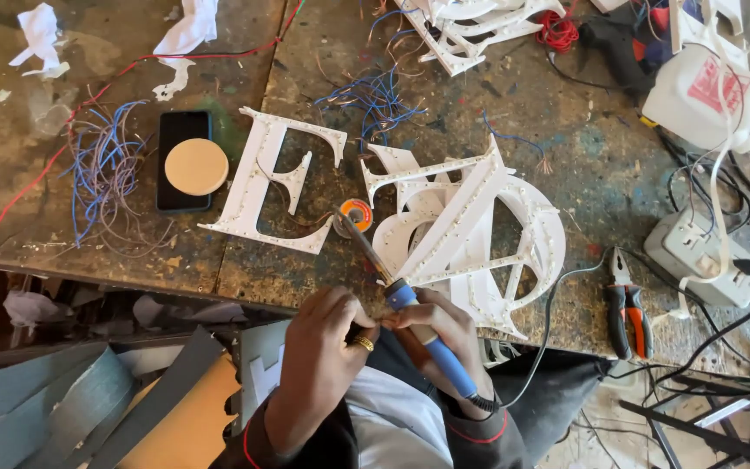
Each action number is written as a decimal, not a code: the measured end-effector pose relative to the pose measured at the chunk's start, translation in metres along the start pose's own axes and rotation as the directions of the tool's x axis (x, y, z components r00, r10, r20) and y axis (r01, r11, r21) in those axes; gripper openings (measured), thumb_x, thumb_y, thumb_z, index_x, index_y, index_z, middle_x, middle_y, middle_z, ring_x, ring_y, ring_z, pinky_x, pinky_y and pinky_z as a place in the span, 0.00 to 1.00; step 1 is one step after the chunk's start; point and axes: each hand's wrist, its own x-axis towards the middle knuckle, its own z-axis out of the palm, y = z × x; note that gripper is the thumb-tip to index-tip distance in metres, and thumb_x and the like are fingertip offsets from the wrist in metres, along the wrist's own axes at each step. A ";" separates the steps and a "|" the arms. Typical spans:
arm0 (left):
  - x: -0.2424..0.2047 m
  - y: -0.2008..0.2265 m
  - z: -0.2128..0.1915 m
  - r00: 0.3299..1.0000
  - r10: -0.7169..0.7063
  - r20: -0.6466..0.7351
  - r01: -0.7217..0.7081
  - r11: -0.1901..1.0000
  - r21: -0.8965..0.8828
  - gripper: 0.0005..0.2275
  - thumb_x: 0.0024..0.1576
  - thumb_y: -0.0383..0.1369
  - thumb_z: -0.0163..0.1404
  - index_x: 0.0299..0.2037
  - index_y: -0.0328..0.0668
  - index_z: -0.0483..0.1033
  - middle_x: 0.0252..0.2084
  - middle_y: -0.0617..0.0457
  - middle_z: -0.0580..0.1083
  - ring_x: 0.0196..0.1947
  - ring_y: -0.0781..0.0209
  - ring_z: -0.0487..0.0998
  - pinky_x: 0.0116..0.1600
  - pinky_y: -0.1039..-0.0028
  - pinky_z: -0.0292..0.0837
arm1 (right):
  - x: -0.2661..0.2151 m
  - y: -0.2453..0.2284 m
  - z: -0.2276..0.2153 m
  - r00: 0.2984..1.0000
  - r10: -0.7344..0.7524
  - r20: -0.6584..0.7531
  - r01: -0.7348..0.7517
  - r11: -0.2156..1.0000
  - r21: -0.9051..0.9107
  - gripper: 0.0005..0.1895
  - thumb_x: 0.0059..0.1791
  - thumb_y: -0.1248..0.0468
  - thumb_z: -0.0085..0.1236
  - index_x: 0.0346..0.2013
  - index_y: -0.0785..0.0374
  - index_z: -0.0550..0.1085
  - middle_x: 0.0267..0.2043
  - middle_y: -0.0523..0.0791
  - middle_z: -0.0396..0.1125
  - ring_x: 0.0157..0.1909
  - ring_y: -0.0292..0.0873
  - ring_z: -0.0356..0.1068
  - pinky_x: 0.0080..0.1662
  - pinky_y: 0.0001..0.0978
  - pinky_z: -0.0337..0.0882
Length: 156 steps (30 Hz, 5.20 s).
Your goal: The person uses a soldering iron to attach wires to the back of white letter-shaped frames. They hold the wires in place with one hand while applying the soldering iron with the other, working on a cluttered workbench.
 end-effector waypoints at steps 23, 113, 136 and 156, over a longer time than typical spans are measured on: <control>0.016 -0.043 0.025 0.966 -0.226 -0.124 0.183 0.940 -0.287 0.04 0.65 0.34 0.65 0.46 0.51 0.84 0.36 0.54 0.88 0.37 0.58 0.91 0.42 0.70 0.87 | 0.032 0.032 -0.063 0.976 0.105 -0.193 -0.057 0.969 0.240 0.15 0.52 0.75 0.66 0.48 0.60 0.72 0.37 0.48 0.79 0.40 0.41 0.82 0.55 0.35 0.79; 0.062 -0.043 0.040 0.692 -0.611 0.385 0.654 0.305 -0.692 0.11 0.71 0.38 0.55 0.46 0.39 0.86 0.17 0.58 0.66 0.15 0.71 0.58 0.24 0.74 0.50 | 0.106 0.012 -0.111 0.862 0.339 -0.377 -0.281 0.938 0.200 0.13 0.69 0.51 0.50 0.44 0.52 0.71 0.31 0.37 0.68 0.25 0.35 0.69 0.26 0.24 0.69; 0.056 -0.059 0.064 0.817 -0.490 0.304 0.387 0.075 -0.919 0.10 0.72 0.26 0.53 0.47 0.17 0.79 0.15 0.60 0.60 0.15 0.82 0.55 0.23 0.86 0.47 | 0.134 0.098 -0.093 0.900 0.379 -0.215 -0.325 0.913 0.246 0.19 0.69 0.53 0.49 0.43 0.64 0.71 0.18 0.44 0.53 0.20 0.37 0.61 0.30 0.32 0.71; 0.054 -0.066 0.071 0.842 -0.465 0.273 0.359 0.106 -0.927 0.10 0.73 0.27 0.52 0.49 0.19 0.80 0.15 0.59 0.61 0.13 0.82 0.56 0.23 0.86 0.48 | 0.131 0.102 -0.093 0.896 0.379 -0.232 -0.333 0.918 0.214 0.18 0.69 0.52 0.49 0.44 0.63 0.70 0.23 0.46 0.61 0.21 0.37 0.66 0.28 0.30 0.71</control>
